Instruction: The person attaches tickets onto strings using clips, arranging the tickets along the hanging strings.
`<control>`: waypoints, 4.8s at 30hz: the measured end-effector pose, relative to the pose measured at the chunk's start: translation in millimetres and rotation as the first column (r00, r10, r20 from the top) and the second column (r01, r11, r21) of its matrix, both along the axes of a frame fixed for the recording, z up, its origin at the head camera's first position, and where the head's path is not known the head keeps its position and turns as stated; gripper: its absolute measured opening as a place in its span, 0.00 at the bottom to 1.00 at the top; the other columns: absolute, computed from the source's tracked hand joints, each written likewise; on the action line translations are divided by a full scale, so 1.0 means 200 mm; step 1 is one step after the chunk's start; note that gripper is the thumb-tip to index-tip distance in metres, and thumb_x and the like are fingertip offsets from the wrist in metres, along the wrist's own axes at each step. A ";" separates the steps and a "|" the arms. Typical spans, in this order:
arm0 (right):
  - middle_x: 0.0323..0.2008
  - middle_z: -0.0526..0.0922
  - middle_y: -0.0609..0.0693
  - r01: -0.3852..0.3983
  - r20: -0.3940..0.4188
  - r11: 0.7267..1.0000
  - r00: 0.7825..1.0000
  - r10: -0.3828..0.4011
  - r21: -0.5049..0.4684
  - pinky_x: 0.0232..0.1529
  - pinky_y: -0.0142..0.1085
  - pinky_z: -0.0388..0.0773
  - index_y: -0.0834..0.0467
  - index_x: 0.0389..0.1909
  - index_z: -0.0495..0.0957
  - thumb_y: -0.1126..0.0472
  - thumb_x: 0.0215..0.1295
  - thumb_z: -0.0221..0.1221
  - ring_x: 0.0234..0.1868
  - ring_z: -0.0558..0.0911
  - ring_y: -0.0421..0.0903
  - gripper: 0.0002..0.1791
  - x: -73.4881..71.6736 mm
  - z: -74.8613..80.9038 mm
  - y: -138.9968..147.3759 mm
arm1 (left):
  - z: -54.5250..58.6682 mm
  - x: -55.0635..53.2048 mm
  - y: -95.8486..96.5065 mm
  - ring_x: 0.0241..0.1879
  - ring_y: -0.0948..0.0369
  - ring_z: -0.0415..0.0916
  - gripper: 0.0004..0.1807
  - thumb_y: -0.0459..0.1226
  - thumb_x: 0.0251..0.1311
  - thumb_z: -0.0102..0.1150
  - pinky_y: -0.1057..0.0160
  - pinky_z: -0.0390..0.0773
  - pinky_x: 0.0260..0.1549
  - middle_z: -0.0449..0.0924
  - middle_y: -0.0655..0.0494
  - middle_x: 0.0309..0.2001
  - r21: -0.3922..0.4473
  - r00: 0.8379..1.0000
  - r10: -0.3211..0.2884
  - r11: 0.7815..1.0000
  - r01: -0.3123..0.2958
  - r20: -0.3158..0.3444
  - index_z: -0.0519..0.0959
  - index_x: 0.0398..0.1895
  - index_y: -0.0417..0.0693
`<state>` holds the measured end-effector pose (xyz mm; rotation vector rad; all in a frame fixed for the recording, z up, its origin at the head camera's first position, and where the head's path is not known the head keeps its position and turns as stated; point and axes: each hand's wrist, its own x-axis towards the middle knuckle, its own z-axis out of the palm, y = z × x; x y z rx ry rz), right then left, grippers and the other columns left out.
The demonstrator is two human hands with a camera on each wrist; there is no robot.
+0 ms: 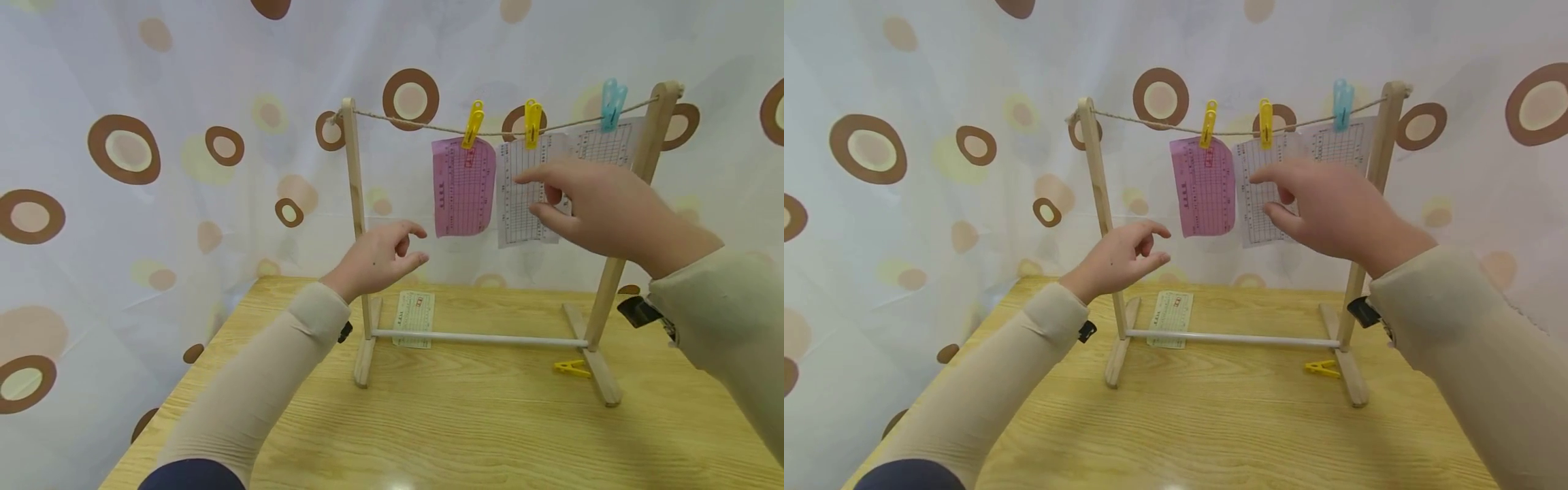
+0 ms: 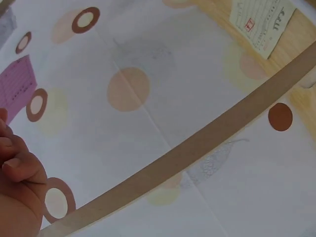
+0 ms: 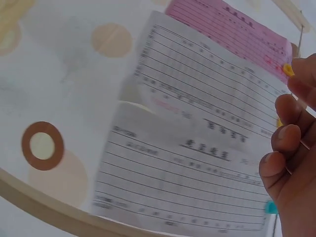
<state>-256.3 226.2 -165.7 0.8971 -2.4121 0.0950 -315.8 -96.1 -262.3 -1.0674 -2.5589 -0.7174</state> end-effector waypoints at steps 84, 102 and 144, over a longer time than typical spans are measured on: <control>0.29 0.73 0.43 0.252 0.713 0.962 0.656 -0.249 0.103 0.29 0.39 0.66 0.65 0.61 0.77 0.58 0.68 0.64 0.28 0.69 0.42 0.24 -0.01 -1.34 0.62 | -0.82 0.02 -0.04 0.29 0.65 0.72 0.33 0.46 0.67 0.65 0.63 0.75 0.32 0.79 0.65 0.35 -0.493 0.903 0.175 0.869 0.046 0.393 0.68 0.75 0.66; 0.28 0.72 0.45 0.270 0.700 0.962 0.681 -0.216 0.035 0.26 0.37 0.65 0.61 0.57 0.78 0.59 0.66 0.62 0.25 0.68 0.42 0.20 0.01 -1.34 0.60 | -0.81 0.08 -0.02 0.47 0.64 0.76 0.31 0.58 0.57 0.68 0.58 0.76 0.46 0.81 0.68 0.48 -0.524 0.910 0.142 0.847 0.091 0.389 0.75 0.64 0.69; 0.30 0.70 0.46 0.235 0.549 0.935 0.834 -0.054 -0.266 0.26 0.35 0.63 0.56 0.51 0.73 0.62 0.67 0.59 0.24 0.66 0.39 0.13 0.07 -1.16 0.36 | -0.77 0.08 0.03 0.26 0.65 0.67 0.07 0.42 0.67 0.64 0.65 0.69 0.28 0.74 0.62 0.28 -0.227 0.852 0.142 0.974 -0.028 0.505 0.77 0.32 0.54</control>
